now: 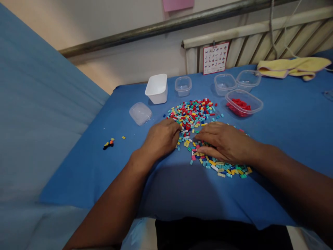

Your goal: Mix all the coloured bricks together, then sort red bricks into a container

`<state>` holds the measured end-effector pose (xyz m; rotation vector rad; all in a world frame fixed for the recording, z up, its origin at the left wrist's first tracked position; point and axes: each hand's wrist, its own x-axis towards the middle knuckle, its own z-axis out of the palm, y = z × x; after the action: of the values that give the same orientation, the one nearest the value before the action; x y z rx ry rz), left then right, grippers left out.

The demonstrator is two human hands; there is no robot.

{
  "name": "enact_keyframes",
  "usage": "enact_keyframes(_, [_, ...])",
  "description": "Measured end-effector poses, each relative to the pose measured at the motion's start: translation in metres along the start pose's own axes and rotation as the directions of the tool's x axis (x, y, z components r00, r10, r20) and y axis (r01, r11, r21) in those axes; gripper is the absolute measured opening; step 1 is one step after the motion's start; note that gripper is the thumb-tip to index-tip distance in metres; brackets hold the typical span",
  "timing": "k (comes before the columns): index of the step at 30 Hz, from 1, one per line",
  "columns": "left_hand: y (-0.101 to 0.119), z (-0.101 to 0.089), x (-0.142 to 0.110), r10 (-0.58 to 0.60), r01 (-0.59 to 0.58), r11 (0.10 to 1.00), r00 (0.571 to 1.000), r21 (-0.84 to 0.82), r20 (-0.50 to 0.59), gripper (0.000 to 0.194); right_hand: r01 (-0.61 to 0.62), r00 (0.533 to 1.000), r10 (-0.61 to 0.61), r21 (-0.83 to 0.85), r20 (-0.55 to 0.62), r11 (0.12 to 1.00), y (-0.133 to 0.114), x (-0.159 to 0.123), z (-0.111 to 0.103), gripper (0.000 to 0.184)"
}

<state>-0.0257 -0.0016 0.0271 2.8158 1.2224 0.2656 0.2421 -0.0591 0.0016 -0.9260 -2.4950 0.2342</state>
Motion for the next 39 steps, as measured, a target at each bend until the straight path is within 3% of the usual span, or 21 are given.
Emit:
enact_keyframes(5, [0.01, 0.006, 0.001, 0.043, -0.042, 0.998, 0.999, -0.043, 0.02, 0.027, 0.022, 0.999, -0.022, -0.01, -0.03, 1.0, 0.0, 0.003, 0.001, 0.04])
enact_keyframes(13, [0.008, 0.002, 0.0, -0.039, 0.039, 0.999, 0.999, 0.01, -0.007, 0.023, -0.013, 1.0, 0.013, 0.006, -0.017, 1.0, 0.003, -0.001, 0.002, 0.033])
enact_keyframes(18, [0.012, 0.003, 0.0, 0.064, -0.062, 0.997, 0.996, -0.035, 0.054, 0.025, 0.065, 0.998, -0.065, 0.012, -0.011, 0.998, 0.003, 0.0, 0.005, 0.036])
enact_keyframes(24, [0.015, 0.004, 0.001, -0.073, 0.07, 0.996, 0.996, 0.063, 0.057, 0.03, 0.067, 0.997, -0.07, 0.077, 0.037, 0.995, 0.003, 0.0, 0.004, 0.032])
enact_keyframes(31, [0.016, 0.004, 0.001, -0.018, 0.015, 1.0, 0.995, 0.027, 0.095, 0.02, 0.149, 0.988, -0.151, 0.08, 0.016, 0.986, -0.007, 0.001, 0.005, 0.036])
enact_keyframes(39, [0.015, 0.005, 0.0, -0.051, 0.051, 0.999, 0.998, -0.004, 0.047, 0.026, 0.117, 0.991, -0.124, 0.133, 0.045, 0.984, -0.008, -0.005, -0.001, 0.034])
